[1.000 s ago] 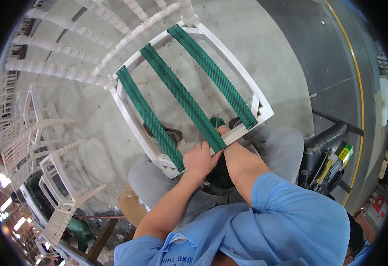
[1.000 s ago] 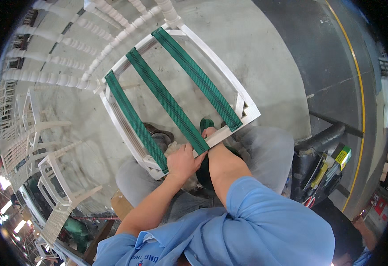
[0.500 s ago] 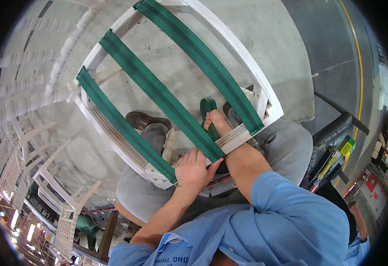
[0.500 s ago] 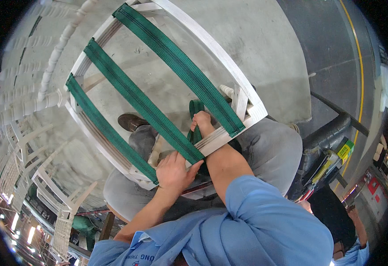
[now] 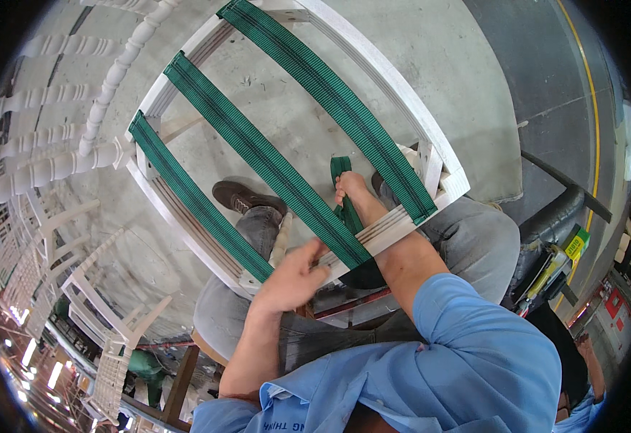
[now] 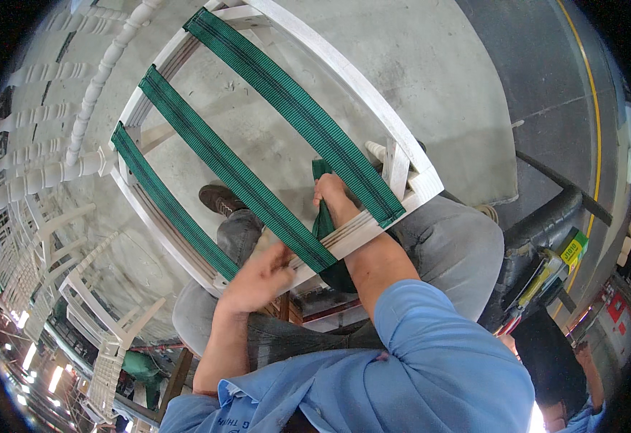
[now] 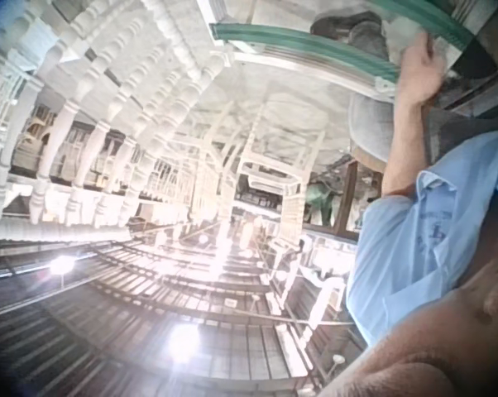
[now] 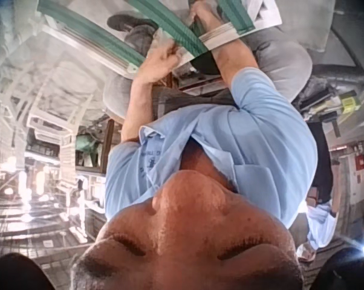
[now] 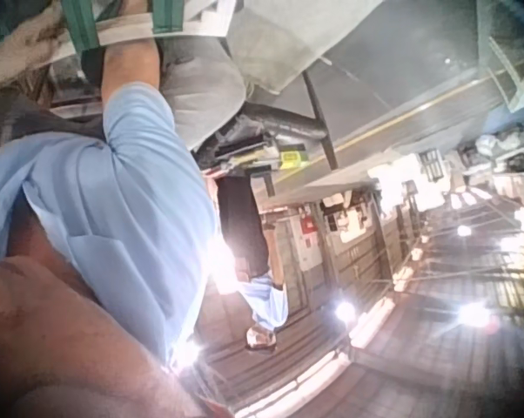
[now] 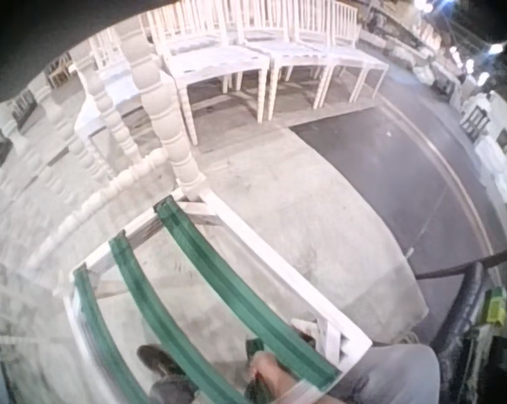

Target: The person attaches green webbing strips to the seat frame of a white wooden chair. They position each strip, staple it in place with a pneumatic stapler, and trim the excess with scissors, repeating the process for multiple strips.

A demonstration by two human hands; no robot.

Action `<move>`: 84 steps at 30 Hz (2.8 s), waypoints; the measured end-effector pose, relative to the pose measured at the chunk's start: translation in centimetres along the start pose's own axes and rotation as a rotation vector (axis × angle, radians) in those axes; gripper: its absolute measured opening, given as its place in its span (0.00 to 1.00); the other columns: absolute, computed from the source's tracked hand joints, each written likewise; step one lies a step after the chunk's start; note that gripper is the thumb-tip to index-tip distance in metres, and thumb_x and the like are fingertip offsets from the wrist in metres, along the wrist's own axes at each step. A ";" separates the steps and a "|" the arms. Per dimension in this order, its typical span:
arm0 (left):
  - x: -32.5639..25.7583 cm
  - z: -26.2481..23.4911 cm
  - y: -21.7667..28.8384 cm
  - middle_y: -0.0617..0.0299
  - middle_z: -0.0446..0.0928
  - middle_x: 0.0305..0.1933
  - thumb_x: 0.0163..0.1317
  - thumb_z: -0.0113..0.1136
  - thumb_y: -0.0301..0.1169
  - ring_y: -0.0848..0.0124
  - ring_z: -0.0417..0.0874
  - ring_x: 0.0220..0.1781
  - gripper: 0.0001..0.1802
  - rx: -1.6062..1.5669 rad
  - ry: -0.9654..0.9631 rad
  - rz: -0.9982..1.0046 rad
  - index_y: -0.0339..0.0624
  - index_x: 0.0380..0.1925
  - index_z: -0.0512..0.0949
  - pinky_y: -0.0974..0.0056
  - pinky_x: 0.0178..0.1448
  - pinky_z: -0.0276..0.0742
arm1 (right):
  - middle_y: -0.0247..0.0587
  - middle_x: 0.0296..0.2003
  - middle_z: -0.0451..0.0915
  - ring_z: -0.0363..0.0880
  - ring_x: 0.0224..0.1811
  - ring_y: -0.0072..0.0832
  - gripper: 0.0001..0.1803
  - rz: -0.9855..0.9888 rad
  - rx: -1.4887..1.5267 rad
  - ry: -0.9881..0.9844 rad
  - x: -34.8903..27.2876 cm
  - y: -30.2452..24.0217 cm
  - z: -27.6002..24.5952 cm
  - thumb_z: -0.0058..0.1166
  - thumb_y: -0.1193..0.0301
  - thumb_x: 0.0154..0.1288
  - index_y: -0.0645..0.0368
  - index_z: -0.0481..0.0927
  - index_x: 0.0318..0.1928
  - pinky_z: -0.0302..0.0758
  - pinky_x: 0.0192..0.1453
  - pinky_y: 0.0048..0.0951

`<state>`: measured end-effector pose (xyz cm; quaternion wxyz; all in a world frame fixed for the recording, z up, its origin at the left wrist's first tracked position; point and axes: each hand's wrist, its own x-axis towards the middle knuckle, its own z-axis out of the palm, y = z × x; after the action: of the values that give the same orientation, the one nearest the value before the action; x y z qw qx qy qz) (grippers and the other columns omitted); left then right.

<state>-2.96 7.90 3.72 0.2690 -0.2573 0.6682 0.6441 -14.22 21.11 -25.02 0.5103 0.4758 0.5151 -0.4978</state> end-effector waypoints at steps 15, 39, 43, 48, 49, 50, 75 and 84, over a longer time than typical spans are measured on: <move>5.7 3.2 -3.4 0.51 0.87 0.41 0.79 0.60 0.40 0.61 0.87 0.44 0.18 0.018 0.021 -0.249 0.32 0.46 0.85 0.55 0.52 0.80 | 0.30 0.27 0.79 0.74 0.22 0.21 0.24 -0.378 -0.194 -0.885 -8.6 -3.4 11.7 0.47 0.50 0.86 0.59 0.81 0.47 0.73 0.27 0.30; 4.3 2.3 -1.6 0.53 0.89 0.33 0.69 0.64 0.33 0.66 0.85 0.22 0.11 -0.177 -0.133 -0.167 0.35 0.41 0.87 0.58 0.23 0.79 | 0.37 0.29 0.85 0.86 0.38 0.26 0.22 -0.840 -1.855 -0.129 -27.2 -1.8 -11.2 0.51 0.53 0.83 0.58 0.88 0.43 0.83 0.44 0.30; 3.3 1.6 -1.6 0.54 0.87 0.32 0.73 0.60 0.41 0.67 0.83 0.21 0.16 -0.151 -0.055 -0.213 0.39 0.43 0.84 0.58 0.23 0.78 | 0.34 0.34 0.86 0.84 0.37 0.21 0.14 -1.072 -0.775 0.083 -41.0 -2.7 -21.8 0.58 0.62 0.80 0.60 0.88 0.46 0.82 0.46 0.29; 5.3 3.4 0.2 0.54 0.86 0.32 0.74 0.59 0.42 0.66 0.82 0.22 0.17 -0.099 -0.139 -0.174 0.39 0.42 0.84 0.59 0.24 0.78 | 0.57 0.40 0.91 0.91 0.46 0.47 0.25 -0.861 -0.896 1.223 -42.9 1.1 -50.1 0.64 0.54 0.70 0.67 0.89 0.49 0.83 0.52 0.45; 5.5 3.0 -0.7 0.54 0.86 0.33 0.74 0.59 0.43 0.66 0.82 0.22 0.17 -0.130 -0.153 -0.159 0.39 0.42 0.85 0.59 0.24 0.78 | 0.60 0.45 0.90 0.90 0.50 0.53 0.30 -0.749 -0.960 1.180 -42.9 1.4 -52.0 0.66 0.51 0.66 0.68 0.88 0.53 0.82 0.57 0.48; 5.5 2.9 -1.1 0.55 0.86 0.33 0.74 0.59 0.43 0.66 0.82 0.22 0.17 -0.142 -0.156 -0.155 0.40 0.41 0.85 0.59 0.24 0.79 | 0.59 0.46 0.90 0.91 0.50 0.50 0.30 -0.738 -0.954 1.200 -41.9 1.9 -53.3 0.69 0.54 0.65 0.70 0.87 0.53 0.82 0.57 0.45; 3.9 2.7 -0.7 0.57 0.88 0.34 0.72 0.59 0.44 0.67 0.84 0.24 0.17 -0.091 -0.099 -0.174 0.42 0.39 0.87 0.56 0.28 0.81 | 0.30 0.37 0.83 0.77 0.32 0.22 0.20 -1.220 -0.492 0.470 -51.4 -1.1 -32.9 0.71 0.69 0.67 0.59 0.84 0.57 0.75 0.34 0.27; 4.3 2.5 -0.8 0.58 0.88 0.33 0.74 0.57 0.47 0.66 0.84 0.24 0.21 -0.066 -0.122 -0.150 0.42 0.38 0.87 0.57 0.28 0.80 | 0.35 0.39 0.86 0.77 0.28 0.21 0.24 -0.898 -1.036 -0.128 -44.1 0.7 -11.1 0.72 0.62 0.69 0.65 0.83 0.58 0.77 0.34 0.29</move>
<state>-5.41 10.34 0.14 0.3481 -0.2759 0.6078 0.6583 -12.92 33.04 18.82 0.4458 -0.1193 0.8027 -0.3777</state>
